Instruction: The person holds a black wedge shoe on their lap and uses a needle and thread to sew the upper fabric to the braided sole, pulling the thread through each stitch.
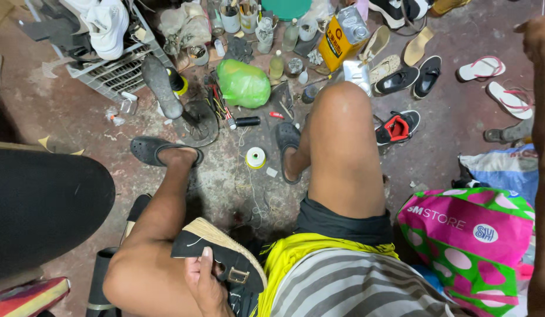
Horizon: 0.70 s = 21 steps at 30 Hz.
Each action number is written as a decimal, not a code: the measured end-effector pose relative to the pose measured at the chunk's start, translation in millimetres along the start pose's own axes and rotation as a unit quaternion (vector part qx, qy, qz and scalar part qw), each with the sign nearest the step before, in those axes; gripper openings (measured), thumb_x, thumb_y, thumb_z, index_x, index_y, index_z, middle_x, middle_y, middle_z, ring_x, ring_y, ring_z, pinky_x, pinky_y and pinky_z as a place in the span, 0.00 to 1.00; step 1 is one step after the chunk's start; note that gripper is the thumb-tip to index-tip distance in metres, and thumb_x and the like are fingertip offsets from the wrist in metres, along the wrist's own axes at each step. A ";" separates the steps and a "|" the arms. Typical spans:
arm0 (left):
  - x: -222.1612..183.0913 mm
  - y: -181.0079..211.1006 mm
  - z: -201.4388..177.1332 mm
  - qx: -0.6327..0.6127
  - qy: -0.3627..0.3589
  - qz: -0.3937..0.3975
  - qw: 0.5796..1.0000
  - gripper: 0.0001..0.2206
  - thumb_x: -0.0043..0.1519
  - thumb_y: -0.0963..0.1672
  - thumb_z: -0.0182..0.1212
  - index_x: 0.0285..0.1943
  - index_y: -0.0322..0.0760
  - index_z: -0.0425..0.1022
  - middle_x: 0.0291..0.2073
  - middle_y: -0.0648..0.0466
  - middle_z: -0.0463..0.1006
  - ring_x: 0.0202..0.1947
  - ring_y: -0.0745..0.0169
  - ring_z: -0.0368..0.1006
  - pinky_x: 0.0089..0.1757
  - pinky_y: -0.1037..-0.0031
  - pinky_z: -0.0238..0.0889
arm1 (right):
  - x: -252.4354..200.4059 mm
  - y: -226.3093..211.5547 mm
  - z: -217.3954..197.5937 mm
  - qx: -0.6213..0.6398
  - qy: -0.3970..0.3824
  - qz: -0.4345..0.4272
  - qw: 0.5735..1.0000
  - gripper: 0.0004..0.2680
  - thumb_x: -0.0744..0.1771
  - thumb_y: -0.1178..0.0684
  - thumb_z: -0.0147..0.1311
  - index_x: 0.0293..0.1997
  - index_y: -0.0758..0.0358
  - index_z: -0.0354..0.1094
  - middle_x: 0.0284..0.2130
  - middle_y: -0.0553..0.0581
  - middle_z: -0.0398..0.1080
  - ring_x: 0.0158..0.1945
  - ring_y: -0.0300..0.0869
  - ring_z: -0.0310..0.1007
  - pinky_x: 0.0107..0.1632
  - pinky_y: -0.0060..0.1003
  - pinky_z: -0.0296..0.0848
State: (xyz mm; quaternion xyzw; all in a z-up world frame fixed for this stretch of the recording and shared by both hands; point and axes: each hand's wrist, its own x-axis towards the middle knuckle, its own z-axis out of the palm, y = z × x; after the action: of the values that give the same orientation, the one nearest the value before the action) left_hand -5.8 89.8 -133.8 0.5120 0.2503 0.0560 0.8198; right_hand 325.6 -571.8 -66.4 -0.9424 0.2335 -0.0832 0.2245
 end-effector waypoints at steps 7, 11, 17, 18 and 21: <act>5.6 -4.0 -6.3 0.003 -0.004 0.006 1.000 0.05 0.65 0.40 0.58 0.48 0.33 0.74 0.27 0.60 0.75 0.19 0.79 0.60 0.24 0.83 0.50 | -16.1 -43.2 57.1 -0.055 -0.119 -0.110 0.985 0.06 0.71 0.52 0.58 0.43 0.61 0.68 0.29 0.56 0.63 0.27 0.41 0.59 0.29 0.33 0.56; 2.9 -7.1 -6.5 0.005 0.013 -0.002 1.000 0.06 0.65 0.40 0.59 0.49 0.34 0.75 0.25 0.61 0.74 0.18 0.79 0.58 0.23 0.83 0.48 | -22.5 -55.8 69.2 -0.077 -0.175 -0.159 0.969 0.07 0.70 0.50 0.59 0.43 0.62 0.68 0.30 0.58 0.64 0.29 0.43 0.61 0.30 0.35 0.58; -3.6 -3.8 -8.8 -0.002 0.018 0.001 1.000 0.07 0.65 0.40 0.59 0.50 0.33 0.75 0.25 0.61 0.74 0.20 0.79 0.59 0.24 0.84 0.49 | -35.1 -78.6 102.3 -0.103 -0.205 -0.195 0.954 0.09 0.69 0.48 0.61 0.43 0.63 0.70 0.31 0.60 0.66 0.31 0.46 0.63 0.32 0.38 0.60; -2.1 -4.2 -7.6 0.000 0.024 -0.001 1.000 0.08 0.64 0.40 0.59 0.51 0.33 0.75 0.25 0.62 0.74 0.19 0.79 0.59 0.24 0.84 0.49 | -33.9 -81.0 104.6 -0.108 -0.203 -0.201 0.952 0.09 0.68 0.48 0.61 0.43 0.64 0.70 0.31 0.61 0.66 0.31 0.47 0.64 0.32 0.39 0.61; -3.8 -5.9 -6.4 0.001 0.031 0.000 1.000 0.09 0.65 0.40 0.60 0.52 0.33 0.76 0.24 0.63 0.71 0.19 0.80 0.58 0.24 0.85 0.48 | -35.0 -80.9 109.1 -0.116 -0.198 -0.209 0.951 0.10 0.68 0.47 0.62 0.43 0.64 0.70 0.32 0.62 0.67 0.32 0.49 0.65 0.33 0.40 0.62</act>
State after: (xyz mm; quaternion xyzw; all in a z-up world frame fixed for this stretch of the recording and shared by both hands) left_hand -13.1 90.9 -139.7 0.5113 0.2756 0.0717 0.8109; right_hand 356.1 -449.3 -127.4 -0.9871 -0.0100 0.0879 0.1333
